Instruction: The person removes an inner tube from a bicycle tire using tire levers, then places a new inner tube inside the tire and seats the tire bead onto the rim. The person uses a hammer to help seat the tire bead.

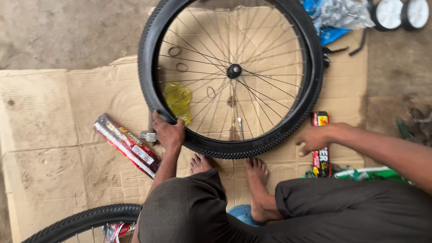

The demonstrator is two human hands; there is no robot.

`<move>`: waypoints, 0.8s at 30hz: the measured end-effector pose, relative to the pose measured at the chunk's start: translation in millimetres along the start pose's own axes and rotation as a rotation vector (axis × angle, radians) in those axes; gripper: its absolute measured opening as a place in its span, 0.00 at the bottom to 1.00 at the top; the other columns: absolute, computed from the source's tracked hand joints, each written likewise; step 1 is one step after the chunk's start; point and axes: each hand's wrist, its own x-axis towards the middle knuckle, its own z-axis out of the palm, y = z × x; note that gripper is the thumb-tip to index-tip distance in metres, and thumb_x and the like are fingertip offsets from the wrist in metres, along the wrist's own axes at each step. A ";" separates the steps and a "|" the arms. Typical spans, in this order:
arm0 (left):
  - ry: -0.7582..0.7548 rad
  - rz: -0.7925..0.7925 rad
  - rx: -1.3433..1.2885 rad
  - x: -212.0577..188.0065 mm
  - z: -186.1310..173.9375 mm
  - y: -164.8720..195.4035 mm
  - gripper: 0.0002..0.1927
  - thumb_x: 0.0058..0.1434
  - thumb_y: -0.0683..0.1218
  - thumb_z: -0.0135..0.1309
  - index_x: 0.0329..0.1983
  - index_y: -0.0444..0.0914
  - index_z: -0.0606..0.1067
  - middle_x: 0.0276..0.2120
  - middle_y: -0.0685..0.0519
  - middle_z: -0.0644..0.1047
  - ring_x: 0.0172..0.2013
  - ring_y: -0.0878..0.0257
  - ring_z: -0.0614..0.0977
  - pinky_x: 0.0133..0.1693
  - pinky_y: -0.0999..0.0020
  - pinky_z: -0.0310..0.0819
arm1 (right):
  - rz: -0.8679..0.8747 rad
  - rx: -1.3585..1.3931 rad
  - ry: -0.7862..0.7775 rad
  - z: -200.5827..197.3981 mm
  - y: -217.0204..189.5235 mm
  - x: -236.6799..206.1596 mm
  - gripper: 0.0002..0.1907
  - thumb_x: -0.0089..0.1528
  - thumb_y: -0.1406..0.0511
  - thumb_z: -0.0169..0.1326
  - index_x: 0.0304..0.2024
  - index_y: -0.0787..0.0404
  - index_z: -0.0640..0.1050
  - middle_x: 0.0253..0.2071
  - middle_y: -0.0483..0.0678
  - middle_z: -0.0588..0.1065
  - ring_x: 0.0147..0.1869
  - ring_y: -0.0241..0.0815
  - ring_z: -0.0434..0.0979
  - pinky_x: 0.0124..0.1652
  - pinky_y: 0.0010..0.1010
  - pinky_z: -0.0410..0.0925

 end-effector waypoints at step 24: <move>-0.044 -0.110 -0.008 -12.4 -11.0 20.3 0.53 0.49 0.52 0.62 0.75 0.36 0.51 0.60 0.34 0.68 0.57 0.40 0.75 0.58 0.47 0.69 | 0.346 0.242 1.494 31.5 -177.4 121.0 0.28 0.66 0.52 0.46 0.60 0.66 0.71 0.59 0.65 0.73 0.64 0.63 0.71 0.63 0.53 0.62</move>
